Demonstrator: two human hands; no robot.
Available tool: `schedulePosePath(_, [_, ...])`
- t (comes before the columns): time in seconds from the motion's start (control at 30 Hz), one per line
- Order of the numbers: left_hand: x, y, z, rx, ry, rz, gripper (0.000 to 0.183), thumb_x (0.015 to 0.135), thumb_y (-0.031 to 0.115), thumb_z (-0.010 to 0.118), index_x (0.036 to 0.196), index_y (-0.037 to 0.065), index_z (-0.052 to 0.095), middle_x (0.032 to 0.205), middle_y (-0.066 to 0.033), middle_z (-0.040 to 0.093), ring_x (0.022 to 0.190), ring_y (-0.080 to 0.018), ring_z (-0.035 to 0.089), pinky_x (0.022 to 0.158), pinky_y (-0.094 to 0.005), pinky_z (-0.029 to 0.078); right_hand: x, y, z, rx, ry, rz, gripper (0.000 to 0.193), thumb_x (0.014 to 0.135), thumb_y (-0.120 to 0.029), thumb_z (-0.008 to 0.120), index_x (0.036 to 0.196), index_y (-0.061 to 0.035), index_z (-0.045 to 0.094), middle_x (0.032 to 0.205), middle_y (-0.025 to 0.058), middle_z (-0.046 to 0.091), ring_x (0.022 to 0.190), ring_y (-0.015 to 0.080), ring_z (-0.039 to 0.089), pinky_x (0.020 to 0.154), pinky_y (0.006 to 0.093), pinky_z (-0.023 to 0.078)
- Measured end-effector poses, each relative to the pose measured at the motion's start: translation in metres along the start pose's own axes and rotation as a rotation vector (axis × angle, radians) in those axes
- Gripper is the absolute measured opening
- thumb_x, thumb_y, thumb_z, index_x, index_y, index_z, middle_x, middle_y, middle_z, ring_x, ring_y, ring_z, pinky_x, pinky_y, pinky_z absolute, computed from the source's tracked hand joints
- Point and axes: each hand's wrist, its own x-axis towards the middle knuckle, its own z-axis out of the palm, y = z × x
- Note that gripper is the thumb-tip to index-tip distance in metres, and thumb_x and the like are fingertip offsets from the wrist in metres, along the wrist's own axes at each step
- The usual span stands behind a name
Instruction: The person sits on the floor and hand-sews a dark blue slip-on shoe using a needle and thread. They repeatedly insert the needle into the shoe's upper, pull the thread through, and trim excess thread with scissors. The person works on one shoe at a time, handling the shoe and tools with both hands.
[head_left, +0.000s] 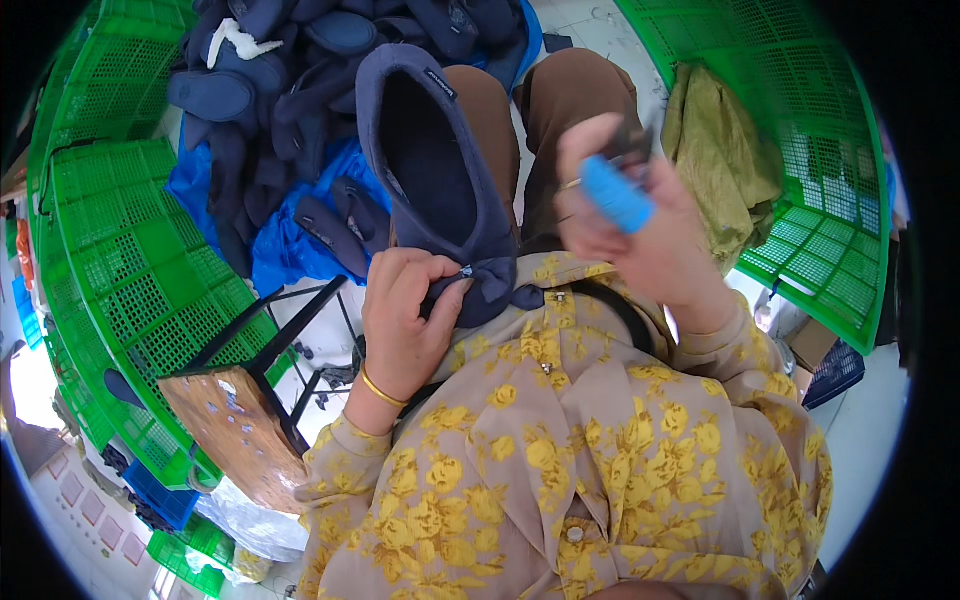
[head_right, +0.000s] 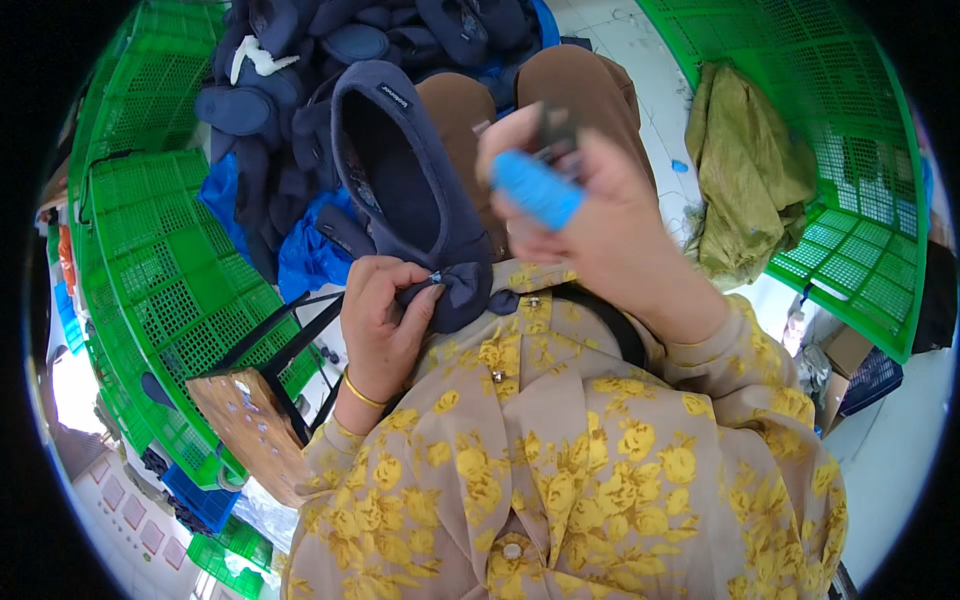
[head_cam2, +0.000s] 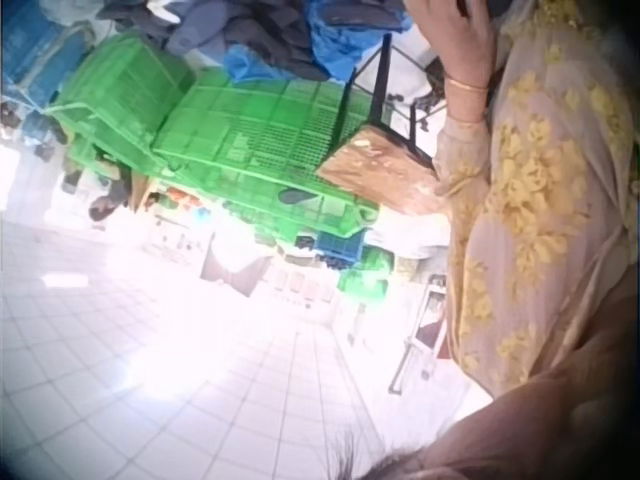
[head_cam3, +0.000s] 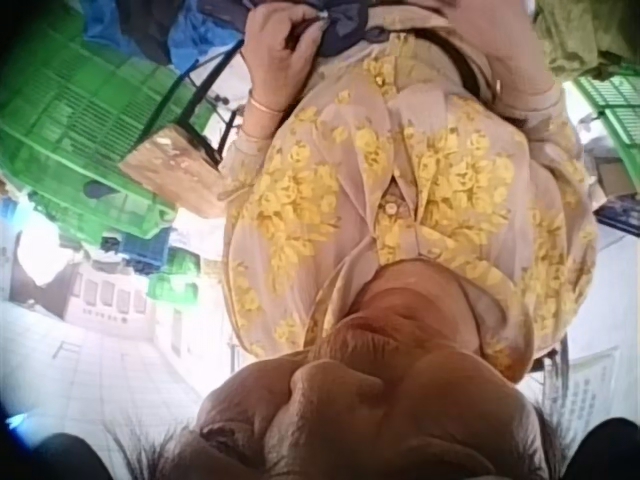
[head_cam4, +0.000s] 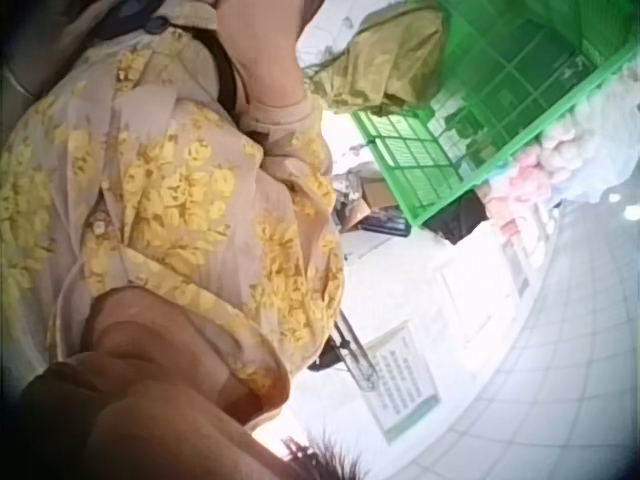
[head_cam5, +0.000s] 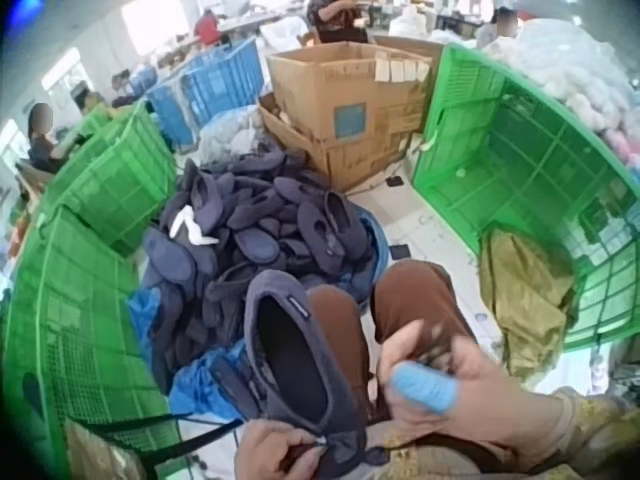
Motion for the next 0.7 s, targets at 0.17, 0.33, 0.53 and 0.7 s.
schedulePosePath(0.17, [0.000, 0.000, 0.006, 0.023, 0.058, 0.045, 0.018, 0.073, 0.000, 0.074, 0.087, 0.003, 0.063, 0.085, -0.0099, 0.058, 0.079, -0.0265, 0.055, 0.068, -0.0327, 0.044, -0.037, -0.103, -0.041, 0.180, -0.028, -0.449, 0.016, 0.099, -0.009, 0.047, 0.113, -0.0011, 0.048, 0.073, 0.0006, 0.040, 0.060, 0.0095, 0.035, 0.049, 0.0253, 0.030])
schedulePosePath(0.33, [0.003, 0.004, 0.011, 0.064, 0.068, 0.109, 0.021, 0.071, 0.000, 0.075, 0.087, 0.005, 0.063, 0.086, -0.0089, 0.057, 0.081, -0.0278, 0.054, 0.069, -0.0358, 0.042, -0.047, -0.134, -0.059, -0.048, 0.012, -0.743, 0.013, 0.099, -0.007, 0.043, 0.109, -0.0011, 0.050, 0.071, 0.0001, 0.035, 0.061, 0.0097, 0.033, 0.055, 0.0247, 0.032])
schedulePosePath(0.53, [-0.001, 0.002, 0.013, 0.030, 0.095, 0.083, 0.020, 0.070, -0.001, 0.075, 0.086, 0.005, 0.063, 0.085, -0.0094, 0.057, 0.080, -0.0280, 0.054, 0.069, -0.0359, 0.042, -0.014, -0.016, -0.015, -1.024, -0.015, -0.498, 0.020, 0.088, -0.003, 0.063, 0.107, -0.0068, 0.066, 0.088, 0.0002, 0.066, 0.078, 0.0084, 0.060, 0.070, 0.0261, 0.051])
schedulePosePath(0.7, [-0.002, 0.003, 0.012, 0.018, 0.105, 0.074, 0.020, 0.070, -0.002, 0.075, 0.085, 0.004, 0.063, 0.084, -0.0100, 0.057, 0.079, -0.0274, 0.054, 0.068, -0.0346, 0.043, -0.009, 0.033, -0.009, -1.353, -0.197, -0.281, 0.032, 0.073, 0.004, 0.062, 0.102, -0.0092, 0.065, 0.082, 0.0120, 0.066, 0.077, 0.0304, 0.066, 0.067, 0.0383, 0.051])
